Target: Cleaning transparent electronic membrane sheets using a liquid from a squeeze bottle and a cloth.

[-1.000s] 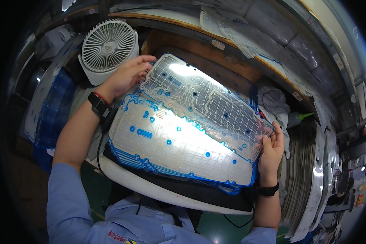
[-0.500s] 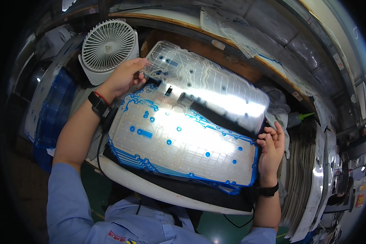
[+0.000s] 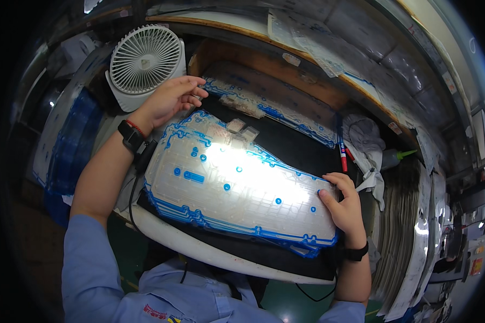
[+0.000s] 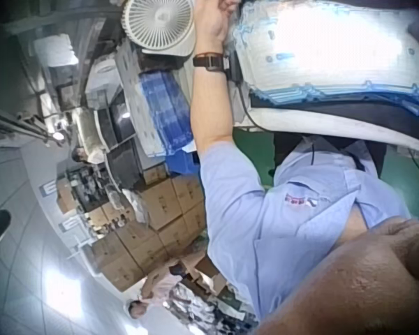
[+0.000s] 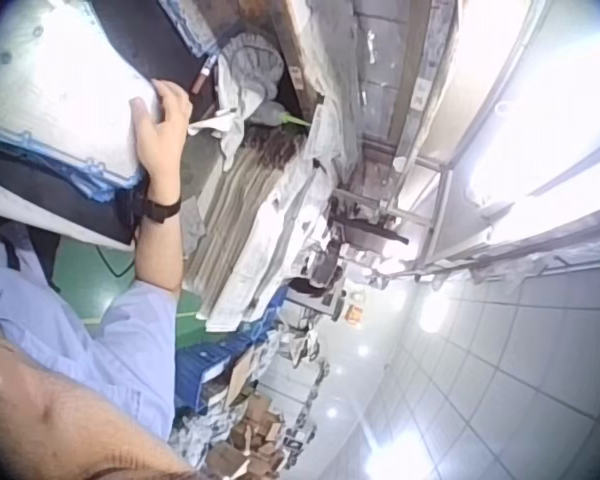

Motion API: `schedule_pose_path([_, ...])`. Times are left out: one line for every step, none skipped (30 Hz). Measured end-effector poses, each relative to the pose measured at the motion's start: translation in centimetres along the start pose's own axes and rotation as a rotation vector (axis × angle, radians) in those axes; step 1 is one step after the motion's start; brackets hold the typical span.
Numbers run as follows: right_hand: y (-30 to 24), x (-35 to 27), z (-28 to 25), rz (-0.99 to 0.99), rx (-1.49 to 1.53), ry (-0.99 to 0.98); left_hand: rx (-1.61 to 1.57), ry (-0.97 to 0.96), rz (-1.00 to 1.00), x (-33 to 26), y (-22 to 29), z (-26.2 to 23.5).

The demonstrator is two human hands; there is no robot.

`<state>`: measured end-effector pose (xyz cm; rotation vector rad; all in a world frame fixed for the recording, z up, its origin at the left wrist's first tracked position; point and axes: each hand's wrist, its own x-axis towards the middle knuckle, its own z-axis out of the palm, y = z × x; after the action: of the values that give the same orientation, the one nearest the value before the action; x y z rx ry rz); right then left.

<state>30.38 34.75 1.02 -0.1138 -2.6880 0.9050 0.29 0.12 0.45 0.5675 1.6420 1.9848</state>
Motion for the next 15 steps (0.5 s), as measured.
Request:
schedule_pose_path([0.1,0.0,0.0,0.012,0.025,0.021,0.008,-0.008,-0.006,0.0,0.0,0.1])
schedule_pose_path([0.2,0.0,0.1,0.024,0.05,0.041,0.015,-0.016,-0.012,-0.1,0.1,0.2])
schedule_pose_path([0.3,0.0,0.1,0.035,0.076,0.061,0.024,-0.022,-0.018,-0.2,0.2,0.3])
schedule_pose_path([0.4,0.0,0.2,-0.016,0.068,0.096,0.021,-0.026,-0.02,-0.2,0.2,0.3])
schedule_pose_path([0.4,0.1,0.2,-0.068,0.059,0.131,0.018,-0.029,-0.022,-0.2,0.2,0.4])
schedule_pose_path([0.5,0.1,0.2,-0.12,0.05,0.165,0.014,-0.032,-0.023,-0.3,0.2,0.4])
schedule_pose_path([0.6,0.0,0.2,-0.06,0.15,0.175,-0.001,-0.035,-0.024,-0.4,0.3,0.5])
schedule_pose_path([0.9,-0.2,0.2,-0.001,0.25,0.185,-0.017,-0.037,-0.024,-0.5,0.5,0.6])
schedule_pose_path([1.1,-0.4,0.3,0.062,0.348,0.195,-0.032,-0.042,-0.026,-0.5,0.6,0.7])
schedule_pose_path([1.2,-0.4,0.4,0.088,0.403,0.23,-0.048,-0.072,-0.05,-0.6,0.7,0.9])
schedule_pose_path([1.2,-0.4,0.5,0.114,0.457,0.265,-0.063,-0.102,-0.073,-0.7,0.9,1.1])
schedule_pose_path([1.3,-0.3,0.6,0.141,0.512,0.3,-0.077,-0.132,-0.096,-0.9,1.1,1.3])
schedule_pose_path([1.5,-0.3,0.6,0.144,0.537,0.326,0.077,-0.152,-0.073,-1.1,1.2,1.4])
schedule_pose_path([1.4,-0.2,0.6,0.155,0.538,0.333,0.231,-0.172,-0.048,-1.2,1.3,1.5])
schedule_pose_path([1.1,-0.2,0.6,0.166,0.539,0.339,0.384,-0.19,-0.024,-1.4,1.4,1.6])
